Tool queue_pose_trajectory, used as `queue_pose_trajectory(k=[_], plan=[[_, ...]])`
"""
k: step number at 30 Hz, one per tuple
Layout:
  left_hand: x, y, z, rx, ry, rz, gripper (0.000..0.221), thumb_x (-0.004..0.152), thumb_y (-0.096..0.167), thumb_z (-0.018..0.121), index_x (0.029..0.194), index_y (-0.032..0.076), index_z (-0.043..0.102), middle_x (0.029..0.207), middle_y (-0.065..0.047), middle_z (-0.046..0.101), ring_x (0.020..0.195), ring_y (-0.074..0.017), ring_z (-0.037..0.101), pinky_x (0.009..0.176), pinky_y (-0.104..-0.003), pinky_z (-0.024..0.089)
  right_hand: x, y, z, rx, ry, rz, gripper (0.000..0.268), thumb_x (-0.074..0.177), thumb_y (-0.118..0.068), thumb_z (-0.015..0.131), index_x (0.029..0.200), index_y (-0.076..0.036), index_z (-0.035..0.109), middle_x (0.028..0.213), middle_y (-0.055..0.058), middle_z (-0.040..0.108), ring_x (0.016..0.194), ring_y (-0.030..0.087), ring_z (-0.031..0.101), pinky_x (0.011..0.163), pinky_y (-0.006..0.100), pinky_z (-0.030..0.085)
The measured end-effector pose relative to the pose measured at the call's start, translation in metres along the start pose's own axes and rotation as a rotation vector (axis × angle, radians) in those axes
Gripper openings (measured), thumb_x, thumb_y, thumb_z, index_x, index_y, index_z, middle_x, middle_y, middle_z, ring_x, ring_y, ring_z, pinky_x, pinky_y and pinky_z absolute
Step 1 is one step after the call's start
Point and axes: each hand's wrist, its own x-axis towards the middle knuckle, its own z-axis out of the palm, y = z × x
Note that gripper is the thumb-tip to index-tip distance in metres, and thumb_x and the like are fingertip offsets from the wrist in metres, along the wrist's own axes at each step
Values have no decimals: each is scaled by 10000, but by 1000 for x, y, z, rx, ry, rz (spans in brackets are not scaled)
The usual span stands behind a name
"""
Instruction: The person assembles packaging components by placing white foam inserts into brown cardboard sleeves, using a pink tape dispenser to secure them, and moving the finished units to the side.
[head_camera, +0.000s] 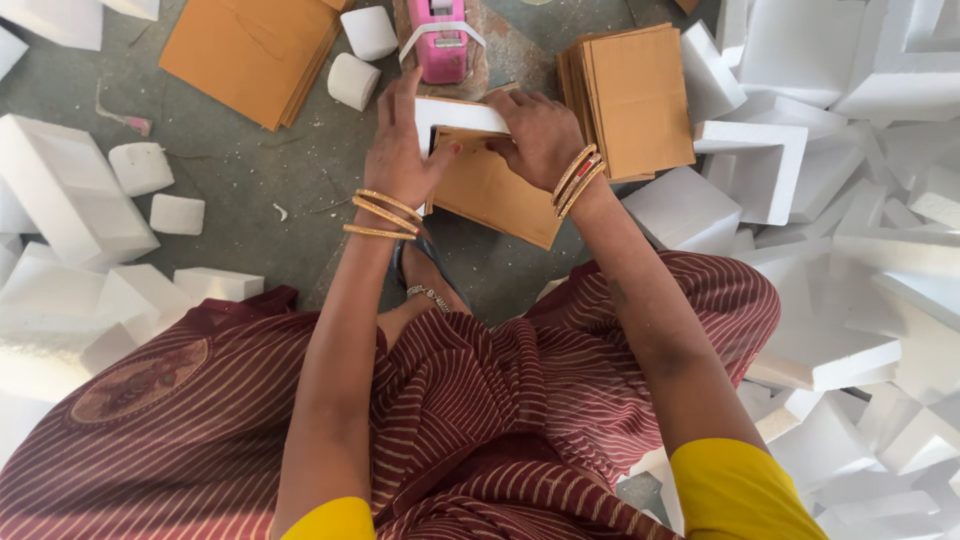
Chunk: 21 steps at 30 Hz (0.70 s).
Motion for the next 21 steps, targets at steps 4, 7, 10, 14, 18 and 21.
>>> queue_pose_trajectory(k=[4,7,10,14,18,21], plan=[[11,-6,13,79,-39,5,690,905,121,793,1477,118,406,1391,-175,495,1216,-422,622,963,-490,559,3,4,-2,36,-17,18,473,847,-193,825,1238,-62,594,1097,160,694,1040,406,645,851,503,517],[11,-6,14,113,-67,-55,623,907,96,761,1432,75,425,1365,-200,476,1097,-432,654,851,-504,563,10,8,0,102,-69,36,470,839,-207,814,1229,-48,606,1100,176,689,1044,409,644,839,495,519],[12,-5,15,146,-67,-80,601,902,93,753,1418,72,444,1355,-196,472,1040,-432,679,834,-501,577,21,34,1,262,-175,61,458,865,-276,770,1231,-45,621,1032,165,694,963,346,669,793,440,534],[18,-5,17,198,-68,-119,579,910,85,745,1410,50,455,1344,-207,469,1003,-421,699,805,-482,593,65,91,26,691,-163,193,358,1062,-408,644,1141,-59,630,931,41,704,899,138,686,783,310,566],[19,-3,21,204,-66,-146,581,890,88,748,1393,36,462,1337,-217,469,963,-414,711,774,-464,605,104,114,65,741,-117,486,376,1052,-415,623,942,-55,635,796,-25,639,700,63,609,599,246,506],[20,-3,23,205,-50,-141,575,894,100,756,1383,28,463,1329,-223,468,958,-418,713,762,-464,606,130,111,86,717,-188,553,331,1025,-402,640,880,-105,662,691,-25,551,608,61,558,536,237,508]])
